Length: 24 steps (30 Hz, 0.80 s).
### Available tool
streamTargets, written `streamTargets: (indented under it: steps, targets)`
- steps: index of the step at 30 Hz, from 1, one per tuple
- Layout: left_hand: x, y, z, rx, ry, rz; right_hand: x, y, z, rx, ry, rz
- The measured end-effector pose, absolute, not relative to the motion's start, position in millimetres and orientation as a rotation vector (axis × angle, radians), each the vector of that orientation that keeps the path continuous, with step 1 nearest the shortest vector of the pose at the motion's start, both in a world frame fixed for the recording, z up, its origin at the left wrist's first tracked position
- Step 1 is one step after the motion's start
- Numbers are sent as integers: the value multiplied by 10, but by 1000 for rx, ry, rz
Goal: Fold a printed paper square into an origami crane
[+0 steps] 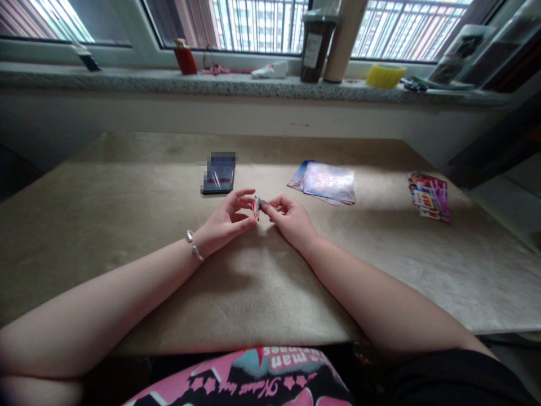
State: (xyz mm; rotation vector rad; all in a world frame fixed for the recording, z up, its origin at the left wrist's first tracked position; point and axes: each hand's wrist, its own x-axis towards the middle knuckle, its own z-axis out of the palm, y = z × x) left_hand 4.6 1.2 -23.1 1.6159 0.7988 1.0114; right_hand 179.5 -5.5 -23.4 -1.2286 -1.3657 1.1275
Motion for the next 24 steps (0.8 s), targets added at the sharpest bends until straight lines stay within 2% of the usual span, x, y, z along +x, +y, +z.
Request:
streamTargets:
  steps: [11, 24]
  targets:
    - [72, -6, -242, 1902, 926, 1148, 1821, -25, -306, -1158, -1407, 1173]
    - [88, 7, -248, 1766, 995, 1101, 1817, -12, -339, -1164, -1514, 1206]
